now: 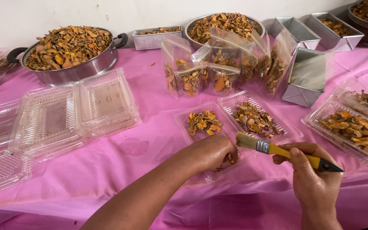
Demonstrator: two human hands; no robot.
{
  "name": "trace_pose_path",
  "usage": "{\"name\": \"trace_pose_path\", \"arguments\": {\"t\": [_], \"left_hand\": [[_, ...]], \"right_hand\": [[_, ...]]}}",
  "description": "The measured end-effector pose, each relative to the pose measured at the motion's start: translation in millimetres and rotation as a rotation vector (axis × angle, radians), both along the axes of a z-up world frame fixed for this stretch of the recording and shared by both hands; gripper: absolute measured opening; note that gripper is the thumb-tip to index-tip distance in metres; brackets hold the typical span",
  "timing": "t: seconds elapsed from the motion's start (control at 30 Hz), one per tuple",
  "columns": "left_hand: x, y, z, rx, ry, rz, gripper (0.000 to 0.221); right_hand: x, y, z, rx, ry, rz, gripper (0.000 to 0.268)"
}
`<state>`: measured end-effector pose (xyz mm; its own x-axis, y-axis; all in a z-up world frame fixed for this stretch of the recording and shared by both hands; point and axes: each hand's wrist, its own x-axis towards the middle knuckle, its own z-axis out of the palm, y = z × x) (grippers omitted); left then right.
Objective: The person is sorting dried herb pieces and packaging them into plastic containers and zip-lock bags using their hands and a brush.
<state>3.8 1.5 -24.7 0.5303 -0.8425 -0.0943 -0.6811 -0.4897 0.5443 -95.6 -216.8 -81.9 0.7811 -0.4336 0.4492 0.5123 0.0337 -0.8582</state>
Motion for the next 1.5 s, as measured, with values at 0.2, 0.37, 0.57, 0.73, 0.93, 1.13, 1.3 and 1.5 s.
{"name": "trace_pose_path", "arguments": {"t": [0.2, 0.37, 0.57, 0.73, 0.93, 1.13, 1.3, 1.5], "left_hand": [[-3, 6, 5, 0.061, -0.041, -0.084, 0.029], [-24, 1, 29, 0.148, 0.093, 0.109, 0.037], [-19, 4, 11, 0.097, 0.057, 0.078, 0.033], [-31, 10, 17, 0.087, 0.139, 0.141, 0.029], [-26, 13, 5, 0.099, 0.067, 0.154, 0.026], [-14, 16, 9, 0.019, 0.196, 0.312, 0.015], [-6, 28, 24, -0.305, 0.626, 0.525, 0.036], [33, 32, -15, -0.812, 1.080, 0.677, 0.038]], "right_hand": [[2, 0, -2, -0.030, 0.006, -0.016, 0.020], [2, 6, -1, -0.020, -0.009, 0.019, 0.017], [2, 3, -4, -0.022, -0.019, 0.007, 0.017], [1, 10, 1, -0.037, 0.019, -0.016, 0.017], [-1, 18, 8, -0.038, 0.015, -0.021, 0.018], [6, 19, 3, 0.067, -0.075, -0.033, 0.013], [1, 33, 12, 0.105, -0.166, -0.027, 0.014], [-3, 33, 3, 0.128, -0.104, 0.141, 0.017]]}}
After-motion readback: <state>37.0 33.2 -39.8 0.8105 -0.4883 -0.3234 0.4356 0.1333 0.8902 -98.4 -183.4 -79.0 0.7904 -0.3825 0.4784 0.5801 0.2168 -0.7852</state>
